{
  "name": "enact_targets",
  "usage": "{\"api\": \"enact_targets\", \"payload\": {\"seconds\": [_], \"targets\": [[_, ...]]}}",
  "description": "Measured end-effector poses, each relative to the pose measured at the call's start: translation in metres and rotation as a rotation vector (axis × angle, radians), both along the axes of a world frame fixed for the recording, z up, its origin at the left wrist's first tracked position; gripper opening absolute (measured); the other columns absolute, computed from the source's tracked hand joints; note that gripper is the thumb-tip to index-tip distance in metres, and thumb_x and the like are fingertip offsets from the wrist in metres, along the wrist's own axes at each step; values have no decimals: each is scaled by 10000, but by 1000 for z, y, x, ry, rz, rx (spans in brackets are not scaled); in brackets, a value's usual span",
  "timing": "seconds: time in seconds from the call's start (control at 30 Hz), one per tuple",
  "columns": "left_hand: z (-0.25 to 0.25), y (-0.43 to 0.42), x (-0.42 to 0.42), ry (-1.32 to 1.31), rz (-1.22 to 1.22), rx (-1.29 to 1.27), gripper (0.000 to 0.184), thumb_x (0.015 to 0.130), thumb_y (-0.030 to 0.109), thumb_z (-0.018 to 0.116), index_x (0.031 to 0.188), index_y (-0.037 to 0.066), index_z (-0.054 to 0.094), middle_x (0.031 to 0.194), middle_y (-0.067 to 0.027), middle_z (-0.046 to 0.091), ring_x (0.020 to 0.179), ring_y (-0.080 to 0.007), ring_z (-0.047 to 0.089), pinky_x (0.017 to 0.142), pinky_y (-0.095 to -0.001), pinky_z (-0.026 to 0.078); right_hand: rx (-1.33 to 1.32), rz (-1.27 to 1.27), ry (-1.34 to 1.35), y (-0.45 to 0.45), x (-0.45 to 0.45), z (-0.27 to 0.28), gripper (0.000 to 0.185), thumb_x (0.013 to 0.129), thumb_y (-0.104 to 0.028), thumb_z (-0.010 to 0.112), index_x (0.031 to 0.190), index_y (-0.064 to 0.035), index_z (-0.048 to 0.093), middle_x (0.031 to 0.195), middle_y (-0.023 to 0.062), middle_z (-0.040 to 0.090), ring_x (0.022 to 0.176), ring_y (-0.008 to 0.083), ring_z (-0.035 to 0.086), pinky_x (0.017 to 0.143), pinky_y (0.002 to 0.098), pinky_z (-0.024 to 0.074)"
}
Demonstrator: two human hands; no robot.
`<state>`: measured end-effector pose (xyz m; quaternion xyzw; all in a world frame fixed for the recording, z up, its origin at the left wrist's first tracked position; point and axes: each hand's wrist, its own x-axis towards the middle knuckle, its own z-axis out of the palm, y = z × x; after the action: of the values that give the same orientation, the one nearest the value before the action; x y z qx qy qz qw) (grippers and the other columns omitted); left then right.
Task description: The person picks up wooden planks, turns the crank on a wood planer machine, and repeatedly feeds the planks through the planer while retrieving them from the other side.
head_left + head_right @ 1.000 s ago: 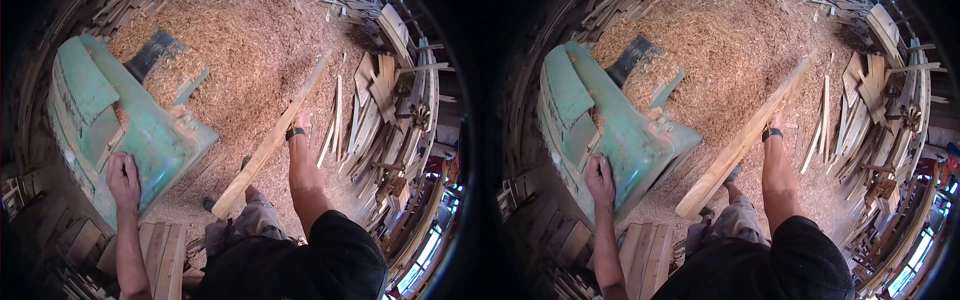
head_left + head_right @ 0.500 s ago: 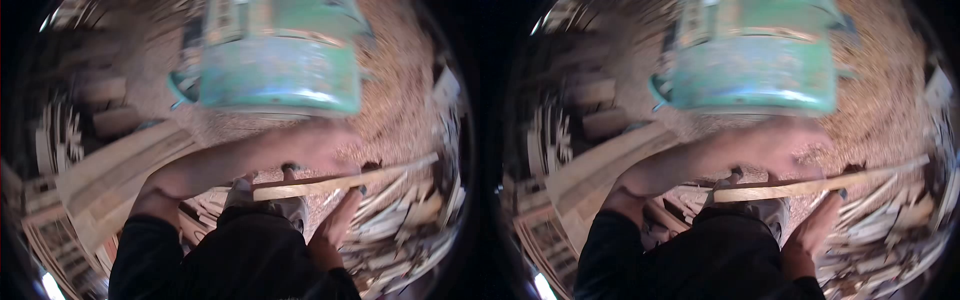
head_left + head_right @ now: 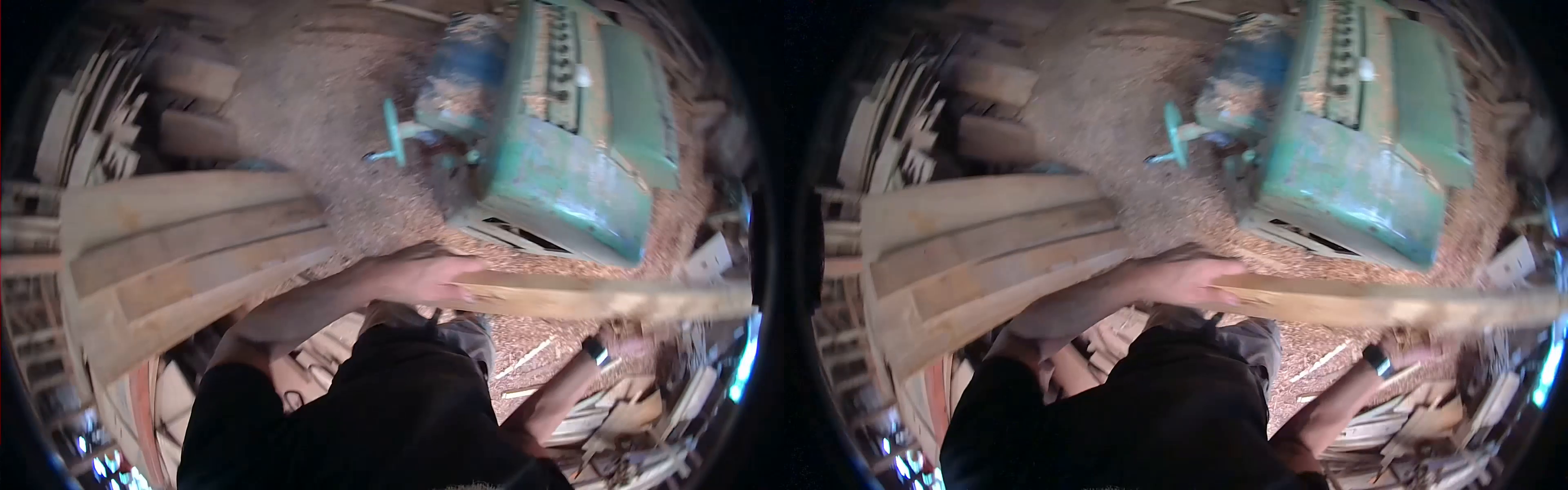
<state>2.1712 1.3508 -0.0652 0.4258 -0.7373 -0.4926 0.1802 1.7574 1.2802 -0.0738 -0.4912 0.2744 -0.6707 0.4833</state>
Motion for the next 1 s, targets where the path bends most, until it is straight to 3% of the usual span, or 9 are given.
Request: {"api": "enact_targets", "payload": {"seconds": [0.03,0.07,0.13,0.27,0.5,0.57,0.67,0.9,1.0], "targets": [[-23,14,15,50,95,-6,344,886,299,642,1104,54,537,855,-176,627,793,-283,638,715,-395,489,138,-230,-372,-6,64,9,504,938,-405,526,1288,-43,508,1142,103,630,922,199,622,720,308,544],[-39,27,31,100,179,-16,358,889,310,647,1117,50,555,904,-168,643,836,-253,640,754,-374,493,485,-548,-207,-40,12,-53,562,962,-347,508,1387,6,403,1389,141,462,1232,238,469,1059,398,379],[-18,35,67,111,288,199,408,841,307,714,1115,38,575,963,-137,674,885,-206,650,789,-353,497,568,-444,-236,-26,125,5,612,907,-353,612,1368,7,432,1372,130,476,1227,238,475,1031,385,396],[-53,62,125,-35,529,199,439,783,301,763,1064,-1,611,943,-130,679,864,-151,622,794,-336,494,560,-38,-332,-34,215,-1,330,841,-179,694,1103,-2,600,1002,70,658,932,185,620,873,338,501],[-136,149,195,-34,834,297,353,761,201,785,1001,-1,623,896,-82,682,776,-128,621,702,-297,511,611,312,-289,-14,332,-13,386,811,-42,687,1168,0,545,1069,84,651,979,211,627,903,366,503],[-144,165,199,448,1010,453,293,785,96,759,1025,21,609,884,-47,675,757,-98,617,662,-249,508,678,385,-301,-10,354,-23,336,818,-27,688,1133,8,576,1041,92,667,927,200,646,857,358,522],[-174,183,230,475,1064,515,291,812,51,728,1069,28,593,892,-33,668,752,-83,610,654,-230,504,701,453,-275,-11,382,-34,297,833,-29,679,1114,9,591,1037,88,673,931,192,645,863,356,517],[-177,146,286,592,1010,493,277,838,78,710,1079,17,588,871,-27,650,693,-63,574,608,-228,477,704,524,-223,-45,445,-50,282,813,-23,703,1085,2,631,1038,83,681,926,171,646,847,323,508],[-173,113,320,482,1148,457,207,865,196,696,970,35,618,738,-8,616,597,-57,532,541,-228,438,703,512,-210,-68,490,-56,262,806,-13,703,1062,3,648,1013,80,690,902,165,651,832,312,511]]}}
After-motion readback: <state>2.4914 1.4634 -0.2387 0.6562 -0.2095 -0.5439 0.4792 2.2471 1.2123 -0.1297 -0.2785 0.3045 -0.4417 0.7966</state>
